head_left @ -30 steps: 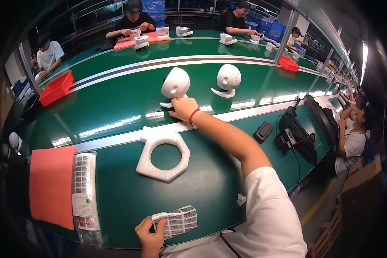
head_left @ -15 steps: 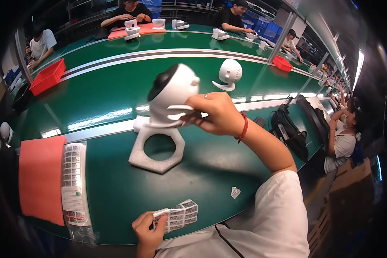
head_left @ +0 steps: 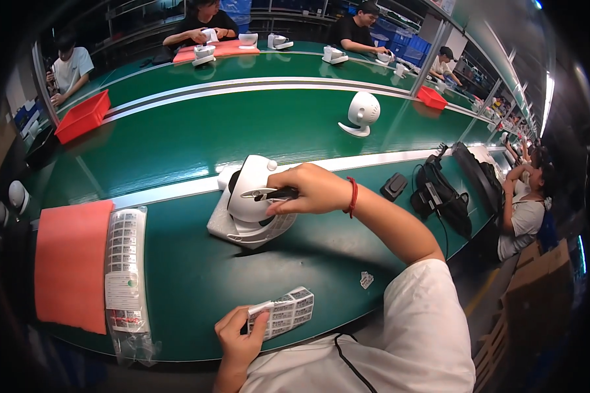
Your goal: Applying technical specification and regulatory labels to the base of security camera housings on an assembly line.
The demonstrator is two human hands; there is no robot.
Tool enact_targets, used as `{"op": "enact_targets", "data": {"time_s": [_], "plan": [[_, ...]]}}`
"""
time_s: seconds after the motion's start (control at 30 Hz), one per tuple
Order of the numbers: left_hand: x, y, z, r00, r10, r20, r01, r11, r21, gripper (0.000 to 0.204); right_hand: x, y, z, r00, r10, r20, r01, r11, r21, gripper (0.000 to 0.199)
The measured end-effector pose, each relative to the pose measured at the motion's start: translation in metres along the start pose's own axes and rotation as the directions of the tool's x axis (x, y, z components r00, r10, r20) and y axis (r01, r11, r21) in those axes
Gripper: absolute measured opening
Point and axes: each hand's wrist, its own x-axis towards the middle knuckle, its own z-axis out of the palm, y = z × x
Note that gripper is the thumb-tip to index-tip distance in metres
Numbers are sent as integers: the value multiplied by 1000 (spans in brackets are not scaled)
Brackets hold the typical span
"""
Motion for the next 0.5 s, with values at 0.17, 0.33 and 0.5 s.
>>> {"op": "enact_targets", "data": {"time_s": [0.17,0.33,0.5], "plan": [[6,6,-5,996,-83,-40,79,993,-82,12,-31,-37,14,902,58,-427,-87,995,-50,41],[22,22,-7,992,-76,-96,66,992,-109,11,-53,-83,33,879,-362,-312,371,928,-31,35],[34,39,2,994,25,-109,-43,985,-169,11,-56,-88,35,879,-369,-301,384,923,-12,26]]}}
